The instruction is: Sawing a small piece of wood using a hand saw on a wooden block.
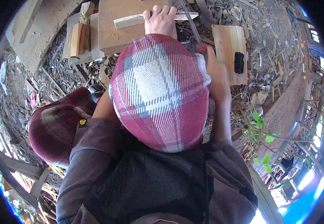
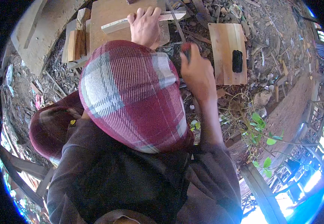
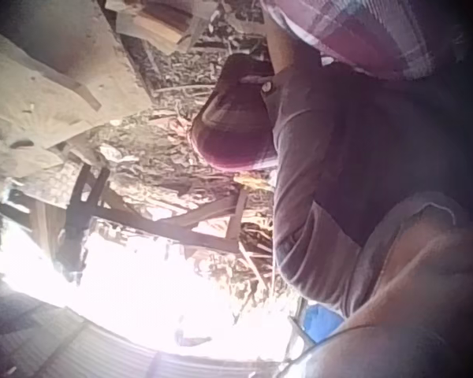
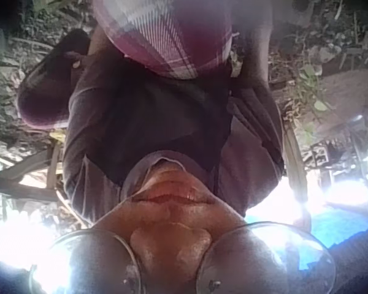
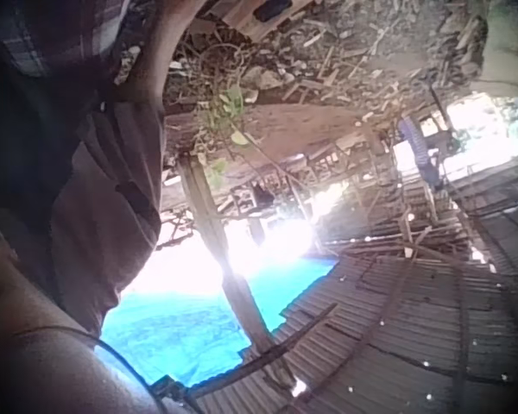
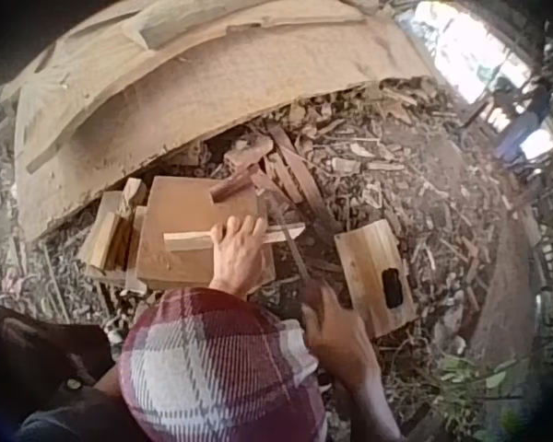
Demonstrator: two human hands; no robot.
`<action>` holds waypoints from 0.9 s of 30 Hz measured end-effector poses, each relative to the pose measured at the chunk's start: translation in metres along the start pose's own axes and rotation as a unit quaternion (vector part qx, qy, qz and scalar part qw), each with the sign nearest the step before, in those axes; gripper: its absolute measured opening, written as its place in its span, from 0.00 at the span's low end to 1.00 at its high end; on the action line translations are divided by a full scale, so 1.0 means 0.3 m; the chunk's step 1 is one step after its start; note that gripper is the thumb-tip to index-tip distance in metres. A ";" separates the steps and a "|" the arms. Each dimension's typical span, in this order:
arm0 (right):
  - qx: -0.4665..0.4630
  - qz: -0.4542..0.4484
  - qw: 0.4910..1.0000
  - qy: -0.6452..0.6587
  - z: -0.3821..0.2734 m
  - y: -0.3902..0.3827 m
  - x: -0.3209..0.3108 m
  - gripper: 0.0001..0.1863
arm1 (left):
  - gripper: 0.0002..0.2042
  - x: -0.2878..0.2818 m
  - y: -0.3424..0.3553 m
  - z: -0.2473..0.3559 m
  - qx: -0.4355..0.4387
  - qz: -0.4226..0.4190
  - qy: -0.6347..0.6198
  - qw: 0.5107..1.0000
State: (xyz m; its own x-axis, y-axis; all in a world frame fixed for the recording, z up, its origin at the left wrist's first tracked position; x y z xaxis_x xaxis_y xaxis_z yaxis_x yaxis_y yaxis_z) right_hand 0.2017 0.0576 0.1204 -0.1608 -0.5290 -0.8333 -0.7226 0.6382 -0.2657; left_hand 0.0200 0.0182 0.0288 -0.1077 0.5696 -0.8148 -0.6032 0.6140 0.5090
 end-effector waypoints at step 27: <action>0.023 0.036 0.994 0.098 0.105 -0.033 0.085 0.19 | 0.07 0.030 0.016 0.050 -0.038 -0.033 -0.013 0.999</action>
State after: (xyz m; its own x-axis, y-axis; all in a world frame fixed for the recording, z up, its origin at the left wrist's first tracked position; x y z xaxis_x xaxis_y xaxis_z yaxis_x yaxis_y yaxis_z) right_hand 0.2260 0.0553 0.0865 -0.3416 -0.5775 -0.7415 -0.6733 0.7008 -0.2356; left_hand 0.0281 0.0345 0.0282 -0.0464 0.5441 -0.8378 -0.6660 0.6082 0.4319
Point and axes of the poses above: each hand's wrist, its own y-axis towards the middle knuckle, its own x-axis out of the palm, z = x × y, the point moved 3 cm from there along y, towards the middle knuckle, and after that the axes turned 5 degrees about -x, right-handed, at the moved point
